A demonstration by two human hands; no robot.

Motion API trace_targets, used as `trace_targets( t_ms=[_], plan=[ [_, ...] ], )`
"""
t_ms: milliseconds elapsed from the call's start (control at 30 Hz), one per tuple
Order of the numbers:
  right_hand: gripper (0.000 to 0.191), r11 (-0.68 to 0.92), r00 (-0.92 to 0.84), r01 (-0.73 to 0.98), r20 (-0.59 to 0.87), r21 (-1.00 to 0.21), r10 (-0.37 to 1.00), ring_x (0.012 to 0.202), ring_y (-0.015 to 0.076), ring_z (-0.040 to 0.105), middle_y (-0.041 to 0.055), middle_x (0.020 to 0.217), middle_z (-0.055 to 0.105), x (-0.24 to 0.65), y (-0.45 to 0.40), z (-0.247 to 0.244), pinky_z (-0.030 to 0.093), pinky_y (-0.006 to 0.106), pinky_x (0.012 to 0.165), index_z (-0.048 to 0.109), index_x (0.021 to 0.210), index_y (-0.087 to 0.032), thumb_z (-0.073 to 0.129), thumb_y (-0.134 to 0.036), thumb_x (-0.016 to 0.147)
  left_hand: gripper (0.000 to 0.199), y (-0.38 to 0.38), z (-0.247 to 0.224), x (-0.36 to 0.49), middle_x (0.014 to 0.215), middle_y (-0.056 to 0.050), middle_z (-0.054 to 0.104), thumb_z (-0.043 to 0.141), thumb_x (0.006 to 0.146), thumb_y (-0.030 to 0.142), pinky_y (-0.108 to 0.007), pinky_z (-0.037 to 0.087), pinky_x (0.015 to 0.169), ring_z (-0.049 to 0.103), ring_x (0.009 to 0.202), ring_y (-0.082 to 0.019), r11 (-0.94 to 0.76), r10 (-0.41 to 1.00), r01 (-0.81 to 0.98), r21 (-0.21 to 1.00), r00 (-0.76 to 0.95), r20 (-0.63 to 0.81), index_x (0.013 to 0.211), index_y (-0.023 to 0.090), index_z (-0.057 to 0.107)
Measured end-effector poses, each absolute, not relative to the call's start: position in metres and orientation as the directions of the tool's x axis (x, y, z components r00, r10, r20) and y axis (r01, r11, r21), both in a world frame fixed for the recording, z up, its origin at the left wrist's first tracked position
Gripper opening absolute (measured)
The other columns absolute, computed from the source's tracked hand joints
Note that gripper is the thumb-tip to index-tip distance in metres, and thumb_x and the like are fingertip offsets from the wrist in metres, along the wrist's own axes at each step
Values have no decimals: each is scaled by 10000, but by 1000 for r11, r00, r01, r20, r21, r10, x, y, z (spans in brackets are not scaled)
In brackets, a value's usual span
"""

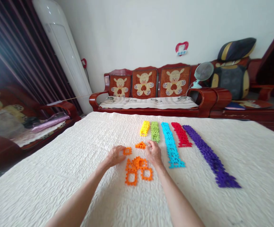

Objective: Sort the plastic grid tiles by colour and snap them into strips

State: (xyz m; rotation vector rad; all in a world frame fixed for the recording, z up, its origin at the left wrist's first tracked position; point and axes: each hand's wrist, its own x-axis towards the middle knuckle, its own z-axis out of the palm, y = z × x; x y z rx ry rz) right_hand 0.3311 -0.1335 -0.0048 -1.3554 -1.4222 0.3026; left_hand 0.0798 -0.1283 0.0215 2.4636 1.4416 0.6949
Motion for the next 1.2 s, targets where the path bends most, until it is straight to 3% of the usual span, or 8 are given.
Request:
trace_targets(
  t_ms=[100, 300, 467, 600, 733, 900, 1200],
  plan=[
    [341, 278, 307, 491, 462, -826, 832, 845, 214, 647, 116, 978, 693, 330, -145, -1, 529, 352, 764, 633, 967, -167, 477, -354, 727, 328, -137, 16, 83, 1064, -83, 684, 580, 742, 155, -382, 454, 968, 619, 1017, -212, -541, 837, 755, 371, 437, 330, 1062, 169, 651],
    [357, 282, 355, 448, 458, -849, 815, 857, 223, 659, 114, 966, 707, 329, -171, 0, 542, 360, 751, 640, 983, -158, 487, -372, 741, 435, -134, 7, 97, 1170, -104, 626, 539, 733, 83, -308, 545, 790, 645, 936, -153, -674, 738, 513, 532, 430, 520, 1158, 167, 576],
    [371, 320, 281, 528, 517, -787, 809, 837, 216, 653, 109, 1002, 690, 326, -173, 1, 545, 372, 759, 632, 1049, -156, 523, -342, 747, 428, -123, 13, 118, 1207, -111, 620, 579, 773, 130, -374, 520, 887, 621, 1046, -188, -768, 637, 460, 446, 474, 608, 1197, 190, 561],
    [377, 358, 209, 576, 555, -735, 805, 935, 226, 641, 108, 1073, 670, 322, -167, 1, 530, 401, 840, 605, 1118, -174, 552, -344, 785, 451, -115, 20, 130, 1228, -124, 622, 583, 801, 141, -428, 466, 974, 579, 1130, -217, -804, 585, 478, 353, 534, 610, 1248, 174, 528],
    [367, 387, 161, 608, 586, -693, 794, 1076, 240, 597, 116, 1134, 650, 320, -161, -3, 485, 434, 946, 598, 1137, -183, 549, -286, 788, 492, -109, 18, 135, 1247, -126, 611, 573, 805, 127, -423, 468, 971, 566, 1140, -220, -815, 573, 460, 352, 552, 605, 1288, 168, 490],
    [389, 345, 154, 652, 563, -676, 812, 1089, 238, 588, 97, 1134, 652, 320, -157, -10, 479, 443, 963, 600, 1140, -206, 542, -207, 755, 455, -106, 11, 136, 1254, -116, 595, 554, 826, 147, -407, 476, 963, 559, 1147, -212, -821, 570, 439, 366, 576, 586, 1276, 186, 498],
    [350, 354, 147, 667, 582, -655, 800, 1094, 241, 583, 101, 1123, 648, 320, -158, -10, 477, 452, 967, 611, 1104, -209, 527, -211, 765, 442, -106, 12, 139, 1251, -118, 588, 552, 823, 150, -413, 466, 969, 564, 1136, -214, -828, 559, 437, 352, 585, 587, 1261, 204, 524]
  ],
)
